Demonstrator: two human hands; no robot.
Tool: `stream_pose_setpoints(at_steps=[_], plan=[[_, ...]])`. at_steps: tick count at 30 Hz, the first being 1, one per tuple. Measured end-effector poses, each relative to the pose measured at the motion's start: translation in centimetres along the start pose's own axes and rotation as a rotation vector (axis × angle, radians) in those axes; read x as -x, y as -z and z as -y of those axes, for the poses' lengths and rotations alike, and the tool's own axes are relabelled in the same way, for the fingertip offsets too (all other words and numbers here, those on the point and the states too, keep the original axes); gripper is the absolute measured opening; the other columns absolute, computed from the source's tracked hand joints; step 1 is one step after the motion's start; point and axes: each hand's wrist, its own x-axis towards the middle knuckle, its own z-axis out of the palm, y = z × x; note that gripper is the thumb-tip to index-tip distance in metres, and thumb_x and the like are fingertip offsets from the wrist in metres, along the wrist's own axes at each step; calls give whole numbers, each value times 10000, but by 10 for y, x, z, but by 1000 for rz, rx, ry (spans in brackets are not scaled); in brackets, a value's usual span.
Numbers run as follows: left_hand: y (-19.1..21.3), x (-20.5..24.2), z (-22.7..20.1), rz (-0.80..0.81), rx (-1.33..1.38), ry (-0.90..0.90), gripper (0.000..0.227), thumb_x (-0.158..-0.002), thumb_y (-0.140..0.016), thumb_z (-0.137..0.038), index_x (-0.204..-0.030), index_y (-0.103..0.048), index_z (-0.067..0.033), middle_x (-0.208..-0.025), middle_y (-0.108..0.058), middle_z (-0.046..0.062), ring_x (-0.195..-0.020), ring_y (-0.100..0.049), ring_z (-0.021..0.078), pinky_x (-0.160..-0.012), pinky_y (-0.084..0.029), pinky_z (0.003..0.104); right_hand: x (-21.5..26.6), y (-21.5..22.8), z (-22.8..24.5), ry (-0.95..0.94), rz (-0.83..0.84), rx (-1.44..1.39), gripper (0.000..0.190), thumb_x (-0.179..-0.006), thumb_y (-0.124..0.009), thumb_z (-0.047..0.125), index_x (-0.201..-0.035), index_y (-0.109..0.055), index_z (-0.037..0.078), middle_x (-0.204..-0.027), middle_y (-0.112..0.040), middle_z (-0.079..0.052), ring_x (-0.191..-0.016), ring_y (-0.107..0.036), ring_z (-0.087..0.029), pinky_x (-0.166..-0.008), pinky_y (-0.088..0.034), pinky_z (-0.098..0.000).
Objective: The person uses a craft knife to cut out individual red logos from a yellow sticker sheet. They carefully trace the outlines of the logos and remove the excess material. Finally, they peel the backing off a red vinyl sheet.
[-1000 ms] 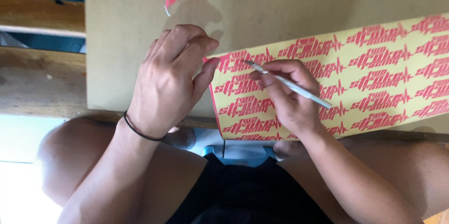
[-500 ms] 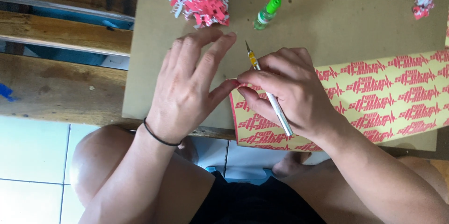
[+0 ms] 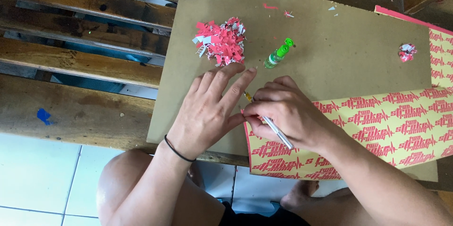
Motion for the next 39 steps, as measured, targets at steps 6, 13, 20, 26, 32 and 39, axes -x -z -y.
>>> stream_pose_setpoints(at_steps=[6,13,20,26,32,39], plan=[[11,-3,3,-57,116,24,680,-1026,-672,-490,-1531,-426,-107,-1456,-542,117,-1083,-576,313,-894,-464,420,-11,8,-8,-149,47,-340,58,-815,-713,58,-810,-707,116,-733,-683,17,-710,-641,-175,-871,-449,-341],[15,-1,15,-67,123,64,786,-950,-828,-396,-1541,-400,-102,-1433,-520,145,-1114,-556,333,-911,-473,443,-18,4,-22,-286,-5,-546,46,-871,-672,64,-859,-714,81,-777,-705,-9,-729,-637,-145,-710,-495,-298],[17,-1,32,-244,109,293,535,-983,-775,-251,-1408,-514,-59,-1286,-594,153,-1114,-597,351,-870,-473,441,-64,-58,-79,-105,-329,207,82,-906,-695,85,-896,-641,145,-842,-623,-30,-819,-579,-247,-761,-365,-396],[14,-2,40,-249,125,328,512,-942,-774,-209,-1373,-546,-55,-1222,-611,138,-1072,-603,336,-861,-482,437,-77,-96,-100,-192,56,547,115,-904,-763,277,-947,-728,176,-849,-633,-23,-865,-586,-244,-780,-391,-414],[10,-1,42,-246,149,328,504,-916,-795,-162,-1351,-564,-59,-1100,-608,118,-972,-596,322,-793,-476,439,-57,-80,-90,-84,-146,468,278,-912,-732,241,-1168,-732,132,-864,-651,-49,-802,-611,-259,-739,-368,-412],[8,-1,44,-293,229,293,197,-959,-775,-115,-1116,-677,-46,-961,-602,100,-840,-617,252,-733,-497,394,-55,-65,-71,-138,-416,69,97,-1044,-702,198,-1027,-692,103,-894,-669,-33,-834,-602,-239,-760,-357,-413]])
